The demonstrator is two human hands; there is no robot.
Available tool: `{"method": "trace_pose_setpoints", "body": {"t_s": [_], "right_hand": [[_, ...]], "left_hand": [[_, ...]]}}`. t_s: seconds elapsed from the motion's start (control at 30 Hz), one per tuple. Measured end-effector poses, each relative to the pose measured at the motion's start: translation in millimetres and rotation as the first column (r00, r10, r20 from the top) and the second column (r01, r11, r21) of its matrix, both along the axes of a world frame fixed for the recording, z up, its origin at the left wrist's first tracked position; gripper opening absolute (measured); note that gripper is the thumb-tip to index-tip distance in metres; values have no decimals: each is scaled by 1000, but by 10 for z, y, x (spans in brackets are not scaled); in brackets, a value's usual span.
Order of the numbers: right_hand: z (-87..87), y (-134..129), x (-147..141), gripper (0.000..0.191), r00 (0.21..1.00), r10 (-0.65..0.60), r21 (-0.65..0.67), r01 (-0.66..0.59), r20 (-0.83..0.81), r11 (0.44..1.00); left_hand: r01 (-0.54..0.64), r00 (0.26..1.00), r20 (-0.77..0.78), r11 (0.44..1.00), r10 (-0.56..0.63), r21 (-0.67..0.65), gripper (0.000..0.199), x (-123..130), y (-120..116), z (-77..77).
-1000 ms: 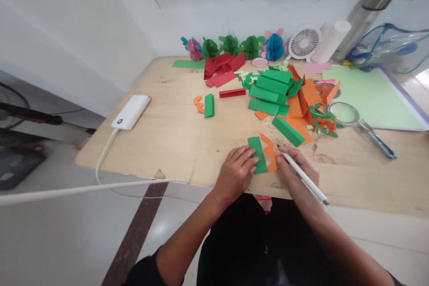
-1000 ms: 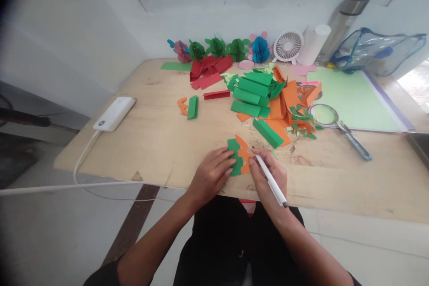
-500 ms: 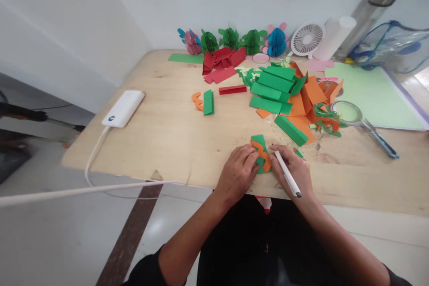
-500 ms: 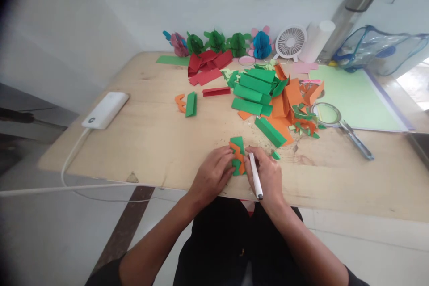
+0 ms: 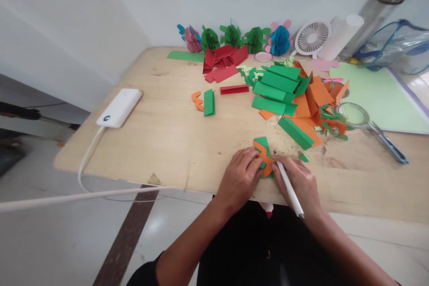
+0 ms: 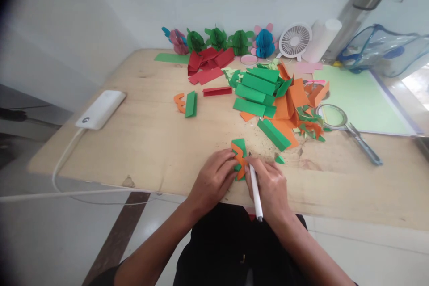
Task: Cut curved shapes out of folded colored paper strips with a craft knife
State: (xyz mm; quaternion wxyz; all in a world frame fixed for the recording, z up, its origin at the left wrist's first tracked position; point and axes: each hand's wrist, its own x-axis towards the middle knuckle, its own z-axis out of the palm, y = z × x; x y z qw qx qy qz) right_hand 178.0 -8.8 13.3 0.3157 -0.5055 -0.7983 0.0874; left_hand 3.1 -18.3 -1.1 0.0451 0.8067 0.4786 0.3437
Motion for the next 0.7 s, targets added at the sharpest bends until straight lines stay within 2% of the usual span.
{"method": "trace_pose_setpoints", "body": {"t_s": [0.2,0.4,0.5,0.7], "right_hand": [[14,-54,63,19,990,132,71,-135,47,988],[28,-61,51,17,986,145,101,-153,83,983],[32,-61,45,16,986,140,107,-150,92,983],[22,-63,48,17,986,140,113,-149,84,982]], "left_hand": [[-6,1000,26,999,7,-45,17,-9,-11,-11],[28,995,100,992,-16,-127,21,-37,-31,40],[32,997,73,987,-21,-155,26,-36,-35,64],[20,999,34,986,-15,-164,21,-28,-28,69]]}}
